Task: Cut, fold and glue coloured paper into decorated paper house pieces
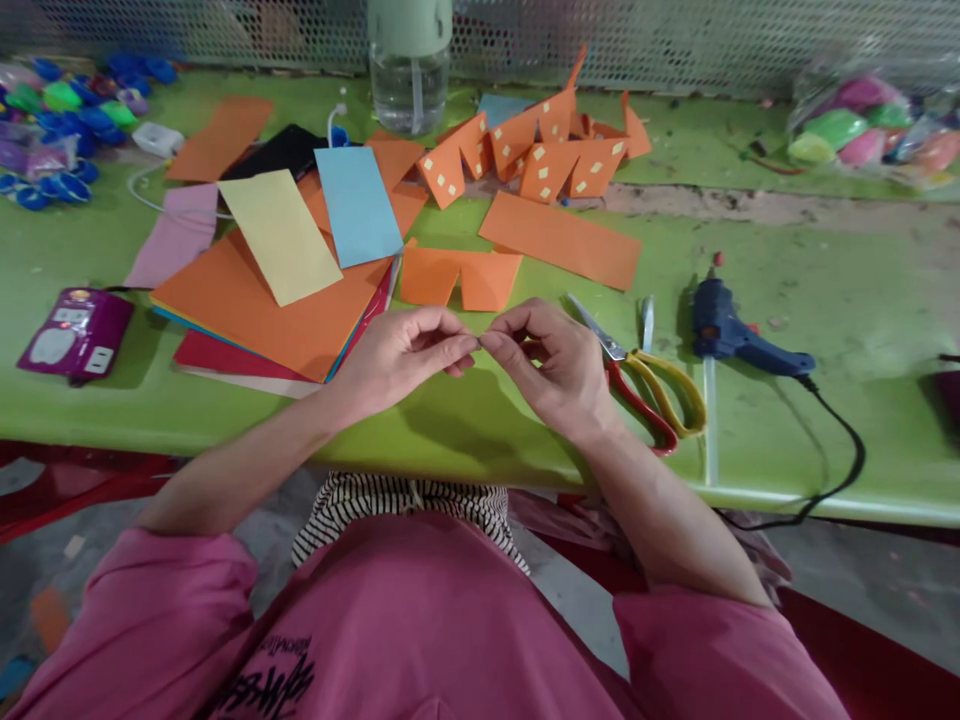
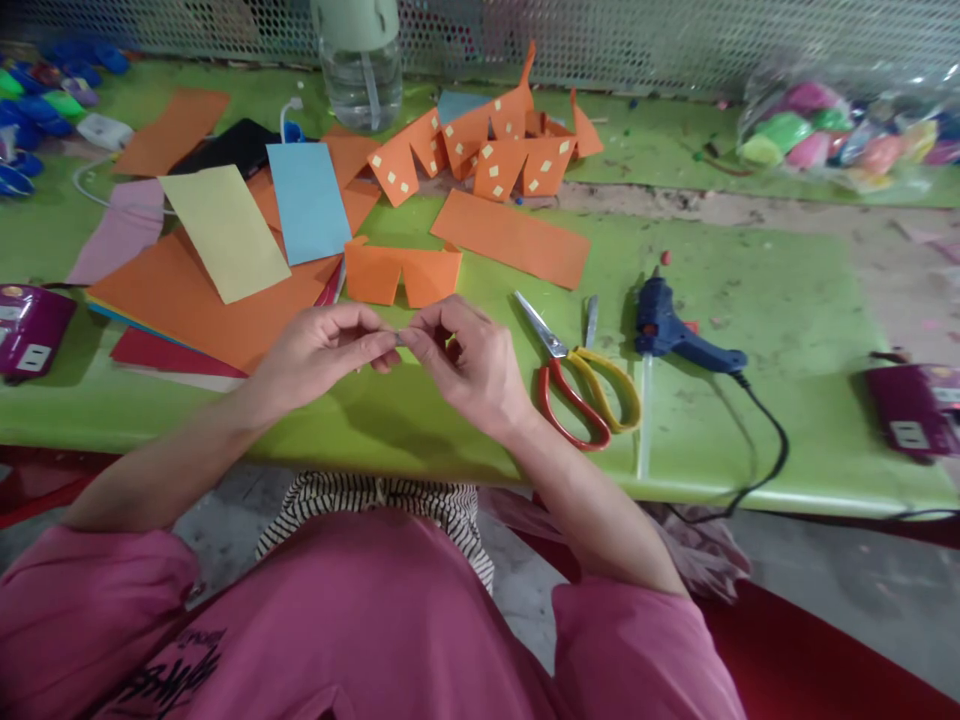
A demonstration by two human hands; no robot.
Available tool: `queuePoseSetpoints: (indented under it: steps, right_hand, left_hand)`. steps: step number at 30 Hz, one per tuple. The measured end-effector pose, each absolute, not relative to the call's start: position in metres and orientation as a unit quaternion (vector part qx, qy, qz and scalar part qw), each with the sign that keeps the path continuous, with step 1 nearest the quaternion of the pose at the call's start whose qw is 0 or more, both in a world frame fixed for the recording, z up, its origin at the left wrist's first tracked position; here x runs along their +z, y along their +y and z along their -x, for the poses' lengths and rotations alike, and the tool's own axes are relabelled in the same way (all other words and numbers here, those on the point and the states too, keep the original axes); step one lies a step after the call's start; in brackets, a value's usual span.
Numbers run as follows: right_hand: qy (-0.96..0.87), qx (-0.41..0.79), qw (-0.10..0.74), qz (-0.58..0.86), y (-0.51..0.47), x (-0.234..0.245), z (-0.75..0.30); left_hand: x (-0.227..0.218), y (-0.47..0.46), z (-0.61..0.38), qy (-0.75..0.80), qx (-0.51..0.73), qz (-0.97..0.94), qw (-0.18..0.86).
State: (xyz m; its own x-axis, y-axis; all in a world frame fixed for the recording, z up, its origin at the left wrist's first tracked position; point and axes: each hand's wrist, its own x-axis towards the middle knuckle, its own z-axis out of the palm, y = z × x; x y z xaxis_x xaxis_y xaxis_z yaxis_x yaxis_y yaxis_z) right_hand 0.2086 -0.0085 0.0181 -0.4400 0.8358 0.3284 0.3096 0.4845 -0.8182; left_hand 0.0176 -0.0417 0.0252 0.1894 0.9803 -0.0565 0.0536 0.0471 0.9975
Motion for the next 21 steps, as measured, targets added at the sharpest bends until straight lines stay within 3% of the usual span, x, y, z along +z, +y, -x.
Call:
queuePoseSetpoints:
  steps: [15, 21]
  right_hand:
    - [-0.726, 0.418, 0.397, 0.375, -0.0066, 0.0148, -0.2094]
    - [-0.803, 0.319, 0.412, 0.290, -0.0002, 0.0177, -0.2159]
  left_hand:
    - [0.0199, -0.0353, -0.0135, 0.485, 0.398, -0.510, 0.588]
    - [0.0230, -0.0342, -0.0092, 0.449, 0.351, -0.462, 0.680]
